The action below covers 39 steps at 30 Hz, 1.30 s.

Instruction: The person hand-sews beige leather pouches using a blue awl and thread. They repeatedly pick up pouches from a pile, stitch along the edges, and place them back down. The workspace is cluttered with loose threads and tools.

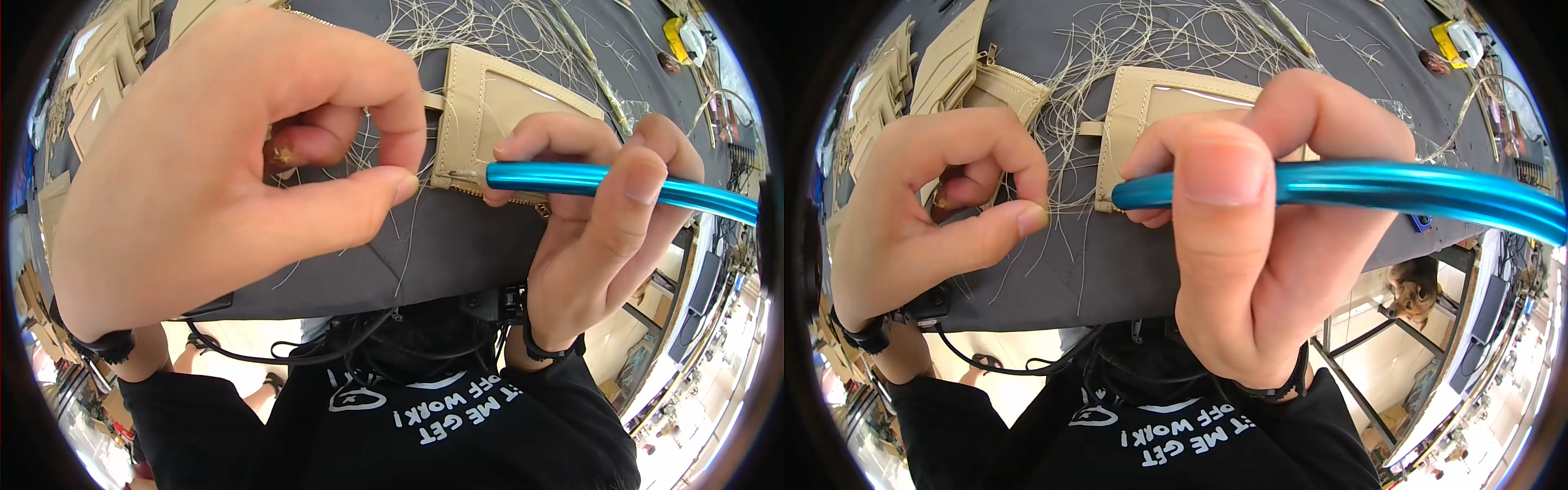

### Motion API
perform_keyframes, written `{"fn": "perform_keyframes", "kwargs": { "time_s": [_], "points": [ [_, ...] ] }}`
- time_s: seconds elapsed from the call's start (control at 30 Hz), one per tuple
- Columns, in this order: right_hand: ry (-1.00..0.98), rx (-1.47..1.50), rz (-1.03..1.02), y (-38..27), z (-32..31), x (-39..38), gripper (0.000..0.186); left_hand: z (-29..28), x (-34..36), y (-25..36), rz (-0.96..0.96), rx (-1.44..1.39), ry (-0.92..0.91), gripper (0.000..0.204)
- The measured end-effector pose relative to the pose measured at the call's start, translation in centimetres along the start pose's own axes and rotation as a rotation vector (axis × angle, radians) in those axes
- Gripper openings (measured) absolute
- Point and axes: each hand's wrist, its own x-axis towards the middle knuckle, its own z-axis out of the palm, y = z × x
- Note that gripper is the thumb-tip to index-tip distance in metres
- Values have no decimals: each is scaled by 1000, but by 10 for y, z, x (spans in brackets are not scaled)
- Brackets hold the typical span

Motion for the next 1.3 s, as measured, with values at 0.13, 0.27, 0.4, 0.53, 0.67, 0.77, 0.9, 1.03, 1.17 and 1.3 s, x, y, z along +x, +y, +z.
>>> {"fn": "perform_keyframes", "kwargs": {
  "time_s": [0.13, 0.27, 0.4, 0.53, 0.67, 0.77, 0.9, 1.03, 1.17, 1.3],
  "points": [
    [-50, -189, -43, -1, -3, 1, 37, -1, 2, 5, 15, 0, -24, 11],
    [-71, -210, -68, -3, 0, 0, 37, 7, 1, 14, 71, -56, 80, 11],
    [-67, -173, -53, -3, 2, 0, 37, 0, 2, 7, 54, 4, -46, 12],
    [-86, -201, -94, -2, 3, 0, 36, -4, -2, 1, 54, -1, -84, 12],
    [-101, -244, -120, -1, 0, 0, 34, -5, -5, 5, 26, -23, -48, 12],
    [-12, -95, -43, -2, -5, -1, 34, -11, -1, 9, -42, 148, 24, 19],
    [105, 315, 32, -2, -15, 0, 27, -6, 7, 18, 113, 278, 187, 41],
    [216, 652, 38, -6, -21, -5, 26, 20, 17, 30, 393, 486, 182, 70],
    [254, 572, -102, -19, -29, -11, 23, 35, 49, 33, 518, 408, 105, 71],
    [366, 558, -118, -34, -47, -14, 23, 23, 73, 47, 537, 466, 185, 31]
  ]
}}
